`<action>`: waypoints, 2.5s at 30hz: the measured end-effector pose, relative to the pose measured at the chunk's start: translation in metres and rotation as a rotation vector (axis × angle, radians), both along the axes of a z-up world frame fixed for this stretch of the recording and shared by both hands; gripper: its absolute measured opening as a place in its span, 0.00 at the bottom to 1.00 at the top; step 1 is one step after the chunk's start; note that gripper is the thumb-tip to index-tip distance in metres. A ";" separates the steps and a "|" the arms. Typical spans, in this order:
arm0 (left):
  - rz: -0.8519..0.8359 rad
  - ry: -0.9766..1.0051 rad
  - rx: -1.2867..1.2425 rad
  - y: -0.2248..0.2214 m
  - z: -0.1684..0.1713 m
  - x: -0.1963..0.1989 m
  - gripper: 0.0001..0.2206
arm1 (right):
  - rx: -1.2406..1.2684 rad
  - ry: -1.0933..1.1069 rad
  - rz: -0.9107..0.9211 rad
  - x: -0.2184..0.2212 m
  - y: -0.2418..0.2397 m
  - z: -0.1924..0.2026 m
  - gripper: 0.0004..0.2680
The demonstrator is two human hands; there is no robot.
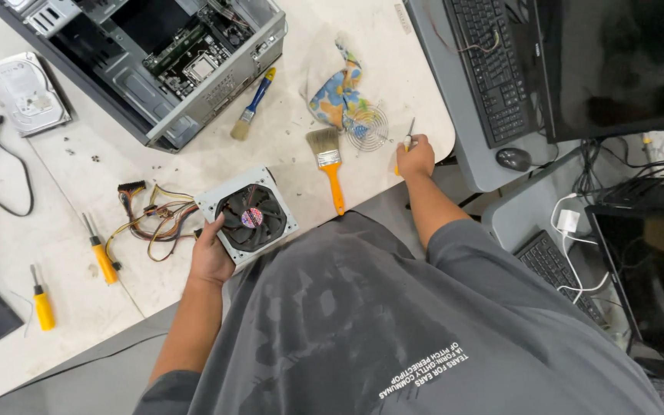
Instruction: Cleaning and reassembling a computer power supply unit using a brush and screwdriver on a repair bench.
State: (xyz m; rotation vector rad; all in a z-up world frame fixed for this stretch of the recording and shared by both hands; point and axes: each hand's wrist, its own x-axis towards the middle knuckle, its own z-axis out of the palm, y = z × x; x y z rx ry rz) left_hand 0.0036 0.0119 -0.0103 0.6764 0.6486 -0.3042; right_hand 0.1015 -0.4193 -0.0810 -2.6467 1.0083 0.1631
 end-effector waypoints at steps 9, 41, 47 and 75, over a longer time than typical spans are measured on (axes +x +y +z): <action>0.052 0.003 0.015 -0.011 0.019 -0.001 0.18 | 0.093 0.170 0.410 0.023 0.096 0.134 0.31; 0.053 0.004 -0.125 -0.003 -0.003 -0.005 0.18 | 2.384 0.085 0.327 0.009 0.168 0.199 0.27; 0.095 -0.032 -0.154 -0.006 -0.012 -0.003 0.19 | 1.920 0.019 0.667 0.006 0.195 0.194 0.26; 0.061 -0.101 -0.213 -0.009 0.010 -0.002 0.26 | 0.207 -0.067 1.071 -0.062 0.293 0.208 0.31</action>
